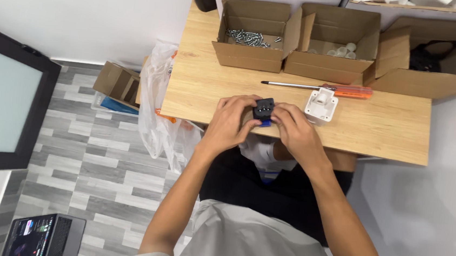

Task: The person assembles a blue electrical socket into a white plastic box. They place the socket into the box, then use a screwdriver to secure it with screws taken from a nearby cardboard box.

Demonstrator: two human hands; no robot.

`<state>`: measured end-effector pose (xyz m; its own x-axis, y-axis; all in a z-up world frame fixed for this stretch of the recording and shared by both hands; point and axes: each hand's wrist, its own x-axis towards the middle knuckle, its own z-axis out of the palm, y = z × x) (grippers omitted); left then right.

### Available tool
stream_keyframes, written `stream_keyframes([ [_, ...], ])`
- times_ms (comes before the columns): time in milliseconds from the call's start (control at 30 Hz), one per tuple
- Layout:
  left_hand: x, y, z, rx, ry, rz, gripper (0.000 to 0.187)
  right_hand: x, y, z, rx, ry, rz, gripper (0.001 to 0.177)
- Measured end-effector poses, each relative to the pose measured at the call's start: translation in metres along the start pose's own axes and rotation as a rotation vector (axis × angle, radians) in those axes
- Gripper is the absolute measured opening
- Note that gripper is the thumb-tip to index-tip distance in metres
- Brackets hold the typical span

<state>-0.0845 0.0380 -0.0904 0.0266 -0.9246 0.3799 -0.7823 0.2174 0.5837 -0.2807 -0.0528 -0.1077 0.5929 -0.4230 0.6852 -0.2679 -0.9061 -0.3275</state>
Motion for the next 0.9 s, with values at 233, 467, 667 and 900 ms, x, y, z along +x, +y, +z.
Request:
stream_keyframes([
  [233, 0.029, 0.01, 0.006, -0.043, -0.054, 0.066, 0.036, 0.005, 0.012, -0.031, -0.05, -0.087, 0.041, 0.012],
  [467, 0.032, 0.005, 0.012, -0.096, 0.02, 0.134, 0.018, 0.011, 0.017, -0.022, -0.002, 0.029, 0.035, 0.008],
  [667, 0.037, 0.005, 0.016, -0.162, 0.152, 0.162, 0.004, 0.022, 0.019, -0.023, -0.03, 0.037, 0.001, 0.005],
  [900, 0.034, 0.004, 0.017, -0.172, 0.138, 0.154, 0.003, 0.018, 0.017, -0.022, -0.014, 0.049, -0.01, 0.008],
])
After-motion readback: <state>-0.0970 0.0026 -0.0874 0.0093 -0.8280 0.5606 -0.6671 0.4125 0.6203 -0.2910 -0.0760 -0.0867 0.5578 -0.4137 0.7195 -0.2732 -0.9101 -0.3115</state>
